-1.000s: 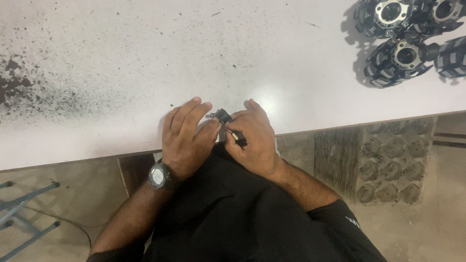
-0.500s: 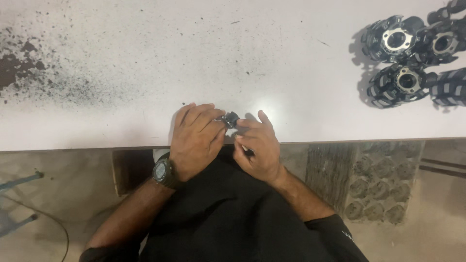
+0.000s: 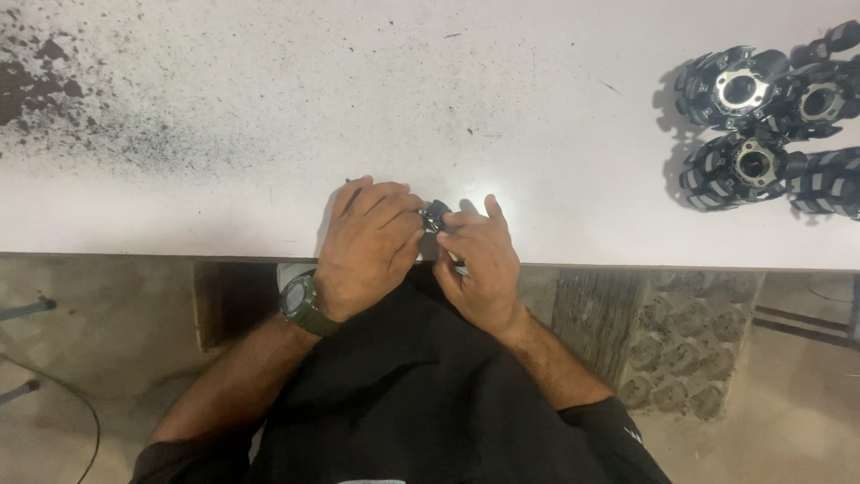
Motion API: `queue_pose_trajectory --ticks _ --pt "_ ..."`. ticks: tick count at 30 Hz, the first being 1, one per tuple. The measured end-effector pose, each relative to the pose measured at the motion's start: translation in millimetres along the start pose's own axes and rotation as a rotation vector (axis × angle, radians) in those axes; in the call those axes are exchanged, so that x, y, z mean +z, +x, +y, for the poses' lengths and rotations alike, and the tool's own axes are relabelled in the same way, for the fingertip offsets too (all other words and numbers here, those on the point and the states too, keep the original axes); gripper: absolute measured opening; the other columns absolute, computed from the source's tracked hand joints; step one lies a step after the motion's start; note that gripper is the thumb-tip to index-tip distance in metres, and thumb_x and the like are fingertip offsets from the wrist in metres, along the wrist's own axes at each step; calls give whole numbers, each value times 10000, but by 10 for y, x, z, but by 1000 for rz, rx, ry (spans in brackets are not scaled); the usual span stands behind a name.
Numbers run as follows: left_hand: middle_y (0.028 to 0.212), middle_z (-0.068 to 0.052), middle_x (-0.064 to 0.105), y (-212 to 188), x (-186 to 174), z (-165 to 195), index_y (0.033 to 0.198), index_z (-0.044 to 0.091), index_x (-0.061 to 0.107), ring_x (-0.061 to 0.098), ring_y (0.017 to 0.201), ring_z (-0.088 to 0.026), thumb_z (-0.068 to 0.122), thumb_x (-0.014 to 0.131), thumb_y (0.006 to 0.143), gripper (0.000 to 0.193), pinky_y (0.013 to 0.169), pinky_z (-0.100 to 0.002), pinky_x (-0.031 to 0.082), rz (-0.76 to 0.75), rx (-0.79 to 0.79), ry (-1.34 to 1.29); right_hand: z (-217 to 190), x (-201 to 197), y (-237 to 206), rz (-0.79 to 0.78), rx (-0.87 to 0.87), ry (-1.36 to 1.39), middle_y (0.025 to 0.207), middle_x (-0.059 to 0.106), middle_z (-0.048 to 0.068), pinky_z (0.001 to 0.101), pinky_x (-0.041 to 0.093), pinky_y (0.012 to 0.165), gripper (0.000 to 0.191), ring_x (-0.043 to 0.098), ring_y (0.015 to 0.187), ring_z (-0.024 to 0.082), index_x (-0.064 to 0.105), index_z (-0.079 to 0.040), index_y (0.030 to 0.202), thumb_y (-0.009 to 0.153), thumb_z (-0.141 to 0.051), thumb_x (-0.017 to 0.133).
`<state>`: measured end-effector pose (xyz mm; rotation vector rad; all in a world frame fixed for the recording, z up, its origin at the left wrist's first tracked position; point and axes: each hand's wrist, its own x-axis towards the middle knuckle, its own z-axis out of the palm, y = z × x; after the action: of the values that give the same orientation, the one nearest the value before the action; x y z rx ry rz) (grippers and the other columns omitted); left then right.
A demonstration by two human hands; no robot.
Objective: The person sits at a white workbench assembling omni wheels, fitting black roller components onto wheel hubs by hand and pressing them into place. Completed wheel hubs are set aside on the table as the person works through the batch one at a time.
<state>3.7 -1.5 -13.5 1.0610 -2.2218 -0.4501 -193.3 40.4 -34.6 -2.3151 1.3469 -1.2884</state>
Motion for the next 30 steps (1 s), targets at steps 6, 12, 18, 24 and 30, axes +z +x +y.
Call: queue_pose_trajectory --ticks 6,12,18,24,30 --pt "1161 -72 662 30 -64 58 924 104 680 573 1251 -263 150 759 833 128 1152 -564 357 44 -100 52 43 -91 40 18 -66 44 1054 663 82 576 290 1280 315 674 1187 291 628 -75 1129 882 91 732" --pt "1292 -131 587 102 -263 38 1134 52 691 506 1325 -328 166 775 847 319 1147 -570 350 64 -44 80 43 -373 199 -58 98 -188 1074 601 87 613 215 1264 353 570 1245 313 688 -114 1176 834 -68 763" --pt "1373 -121 568 237 -251 62 1107 78 710 479 1386 -312 157 778 888 243 1151 -546 377 -20 150 122 -49 -259 351 -217 179 -181 1184 559 120 691 225 1185 523 502 1256 331 680 -69 1227 772 -246 871" --pt "1326 -78 608 175 -233 21 1009 84 725 537 1354 -281 123 786 889 139 1144 -529 413 25 137 127 6 -207 310 -189 175 -179 1124 561 96 702 236 1213 428 531 1215 299 696 -61 1172 811 -216 866" --pt "1275 -96 630 132 -151 21 938 71 705 556 1323 -281 84 788 851 122 1122 -522 437 17 192 243 -1 -193 300 -174 183 -158 1107 564 94 697 235 1209 387 538 1181 292 712 -67 1127 804 -217 864"
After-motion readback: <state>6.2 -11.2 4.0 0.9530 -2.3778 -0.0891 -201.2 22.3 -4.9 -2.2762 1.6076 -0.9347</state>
